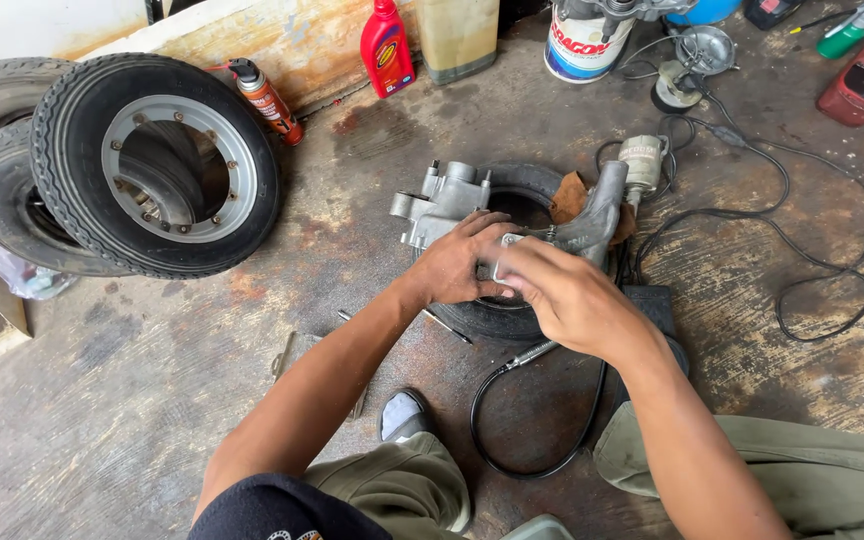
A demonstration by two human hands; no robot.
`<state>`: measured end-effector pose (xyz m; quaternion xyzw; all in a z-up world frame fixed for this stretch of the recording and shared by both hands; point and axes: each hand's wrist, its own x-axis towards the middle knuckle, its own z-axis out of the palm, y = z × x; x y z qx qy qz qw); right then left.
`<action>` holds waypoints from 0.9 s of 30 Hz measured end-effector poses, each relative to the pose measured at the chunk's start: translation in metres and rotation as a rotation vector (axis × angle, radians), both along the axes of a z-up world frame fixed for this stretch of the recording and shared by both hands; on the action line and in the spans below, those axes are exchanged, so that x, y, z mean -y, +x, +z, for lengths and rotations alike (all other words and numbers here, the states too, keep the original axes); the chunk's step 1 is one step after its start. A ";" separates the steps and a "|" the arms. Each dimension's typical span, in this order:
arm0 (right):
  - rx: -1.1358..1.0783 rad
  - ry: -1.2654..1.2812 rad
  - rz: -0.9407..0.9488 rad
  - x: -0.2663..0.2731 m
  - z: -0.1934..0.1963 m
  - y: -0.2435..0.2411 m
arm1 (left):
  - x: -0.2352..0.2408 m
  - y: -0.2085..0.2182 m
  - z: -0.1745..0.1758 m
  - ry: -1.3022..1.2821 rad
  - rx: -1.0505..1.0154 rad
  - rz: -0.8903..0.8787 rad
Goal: Repairing a motorcycle engine component by using an Allen wrench to work on bolts
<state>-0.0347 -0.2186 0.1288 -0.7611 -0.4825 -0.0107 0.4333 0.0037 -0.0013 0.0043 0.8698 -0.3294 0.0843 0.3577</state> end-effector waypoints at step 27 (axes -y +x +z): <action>-0.448 0.650 0.129 -0.004 -0.098 0.028 | -0.001 0.007 -0.015 -0.010 -0.017 0.021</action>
